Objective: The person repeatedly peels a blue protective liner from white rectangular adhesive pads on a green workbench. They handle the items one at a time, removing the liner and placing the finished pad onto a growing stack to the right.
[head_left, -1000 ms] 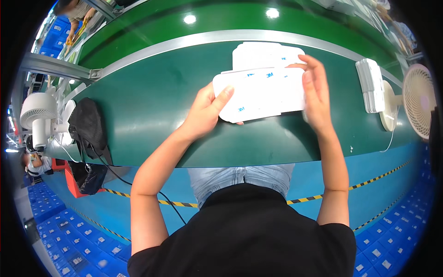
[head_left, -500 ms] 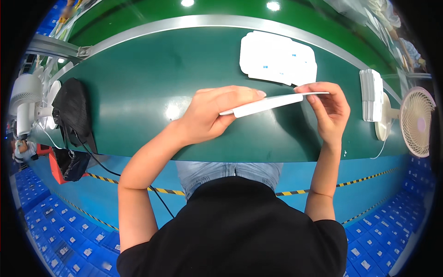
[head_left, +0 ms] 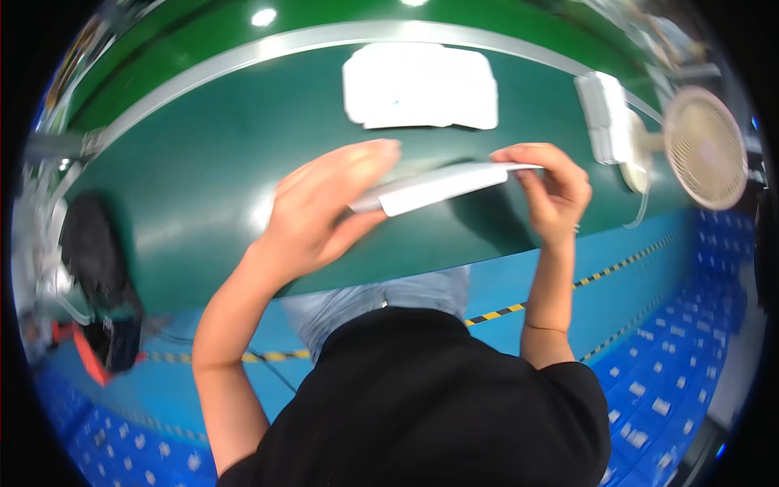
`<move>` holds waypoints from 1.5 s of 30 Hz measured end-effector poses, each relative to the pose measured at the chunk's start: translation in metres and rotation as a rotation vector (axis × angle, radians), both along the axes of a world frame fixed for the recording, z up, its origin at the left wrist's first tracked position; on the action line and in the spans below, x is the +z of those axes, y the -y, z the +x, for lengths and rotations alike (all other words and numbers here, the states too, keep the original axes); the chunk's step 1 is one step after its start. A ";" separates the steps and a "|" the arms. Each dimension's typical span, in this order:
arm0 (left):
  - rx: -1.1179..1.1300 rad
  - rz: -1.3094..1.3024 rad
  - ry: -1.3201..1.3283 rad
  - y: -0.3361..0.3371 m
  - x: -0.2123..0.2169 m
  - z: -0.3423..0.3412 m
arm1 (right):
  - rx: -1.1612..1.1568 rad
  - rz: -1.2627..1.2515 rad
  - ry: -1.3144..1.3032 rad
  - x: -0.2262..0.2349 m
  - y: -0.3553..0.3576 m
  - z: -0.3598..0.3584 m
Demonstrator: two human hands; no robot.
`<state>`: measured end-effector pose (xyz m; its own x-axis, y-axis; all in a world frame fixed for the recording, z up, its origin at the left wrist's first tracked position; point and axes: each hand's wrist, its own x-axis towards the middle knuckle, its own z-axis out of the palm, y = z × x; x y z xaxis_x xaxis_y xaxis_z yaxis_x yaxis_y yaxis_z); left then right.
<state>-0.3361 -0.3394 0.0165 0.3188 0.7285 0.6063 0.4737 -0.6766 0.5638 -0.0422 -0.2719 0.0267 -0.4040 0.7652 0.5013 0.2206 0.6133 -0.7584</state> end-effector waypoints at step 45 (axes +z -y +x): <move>0.025 -0.144 -0.040 0.005 -0.007 0.011 | -0.931 0.332 0.836 -0.031 -0.105 0.213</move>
<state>-0.3253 -0.3448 0.0090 0.3215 0.8152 0.4817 0.5137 -0.5775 0.6345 0.1704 -0.1665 -0.0045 -0.0709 0.8148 0.5755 0.9941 0.1050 -0.0261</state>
